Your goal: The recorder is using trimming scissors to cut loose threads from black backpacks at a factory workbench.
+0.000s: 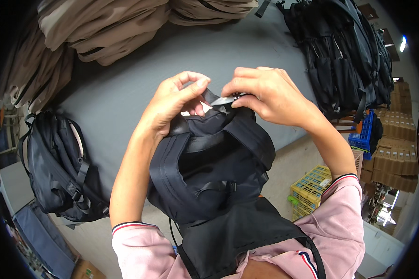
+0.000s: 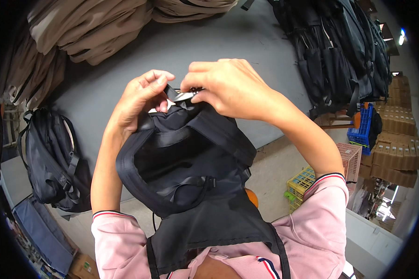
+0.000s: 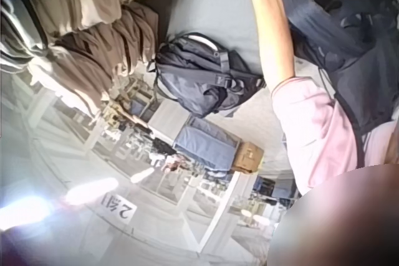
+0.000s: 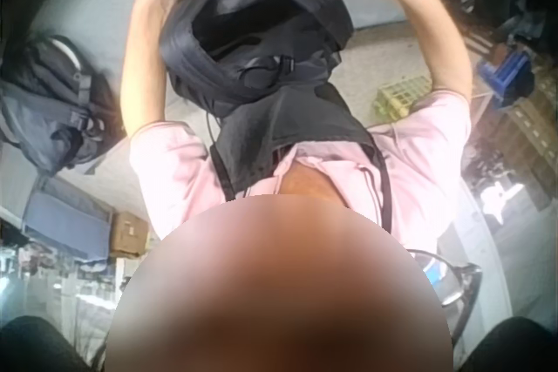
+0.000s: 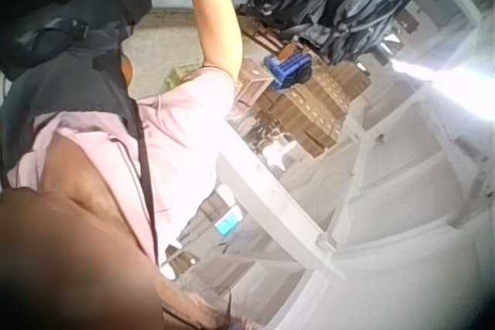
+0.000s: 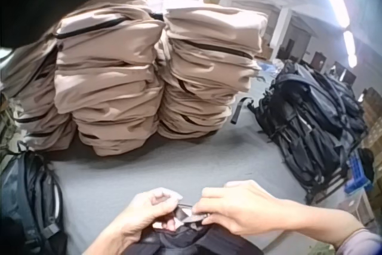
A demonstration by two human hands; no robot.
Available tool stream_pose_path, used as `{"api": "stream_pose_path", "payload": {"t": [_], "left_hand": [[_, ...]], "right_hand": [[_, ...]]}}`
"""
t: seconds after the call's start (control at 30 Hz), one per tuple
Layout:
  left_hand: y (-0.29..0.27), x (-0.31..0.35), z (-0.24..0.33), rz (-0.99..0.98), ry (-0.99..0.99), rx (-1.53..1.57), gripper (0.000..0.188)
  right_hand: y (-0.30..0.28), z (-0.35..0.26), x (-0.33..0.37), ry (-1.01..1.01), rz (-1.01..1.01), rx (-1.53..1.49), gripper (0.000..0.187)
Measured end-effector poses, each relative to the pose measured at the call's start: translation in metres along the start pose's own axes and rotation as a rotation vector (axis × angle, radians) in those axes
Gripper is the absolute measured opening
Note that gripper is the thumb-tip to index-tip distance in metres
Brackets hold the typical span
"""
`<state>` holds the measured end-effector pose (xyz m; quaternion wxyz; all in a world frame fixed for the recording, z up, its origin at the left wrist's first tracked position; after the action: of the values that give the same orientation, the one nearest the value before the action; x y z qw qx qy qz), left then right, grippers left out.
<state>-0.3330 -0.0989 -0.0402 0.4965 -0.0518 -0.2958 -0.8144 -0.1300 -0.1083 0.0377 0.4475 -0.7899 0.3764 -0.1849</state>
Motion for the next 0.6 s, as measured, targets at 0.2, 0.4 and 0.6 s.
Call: {"api": "stream_pose_path", "payload": {"t": [0.2,0.4,0.6], "left_hand": [[-0.013,0.012,0.011,0.075,0.104,0.176,0.039],[-0.024,0.041,-0.001,0.337,0.166,-0.263,0.032],[-0.028,0.048,-0.013,0.316,0.178,-0.337,0.029]], "right_hand": [[0.029,0.017,-0.031,0.353,0.008,-0.697,0.025],[0.054,0.035,-0.043,0.386,0.113,-0.93,0.013],[0.066,0.025,-0.038,0.275,0.344,-0.614,0.017]]}}
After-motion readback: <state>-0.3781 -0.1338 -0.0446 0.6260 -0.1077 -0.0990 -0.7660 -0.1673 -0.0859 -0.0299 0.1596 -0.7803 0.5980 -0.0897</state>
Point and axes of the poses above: each hand's wrist, its own x-axis away from the middle knuckle, its own y-axis out of the palm, z = x × y, the point moved 1 cm from there along -x, towards the middle knuckle
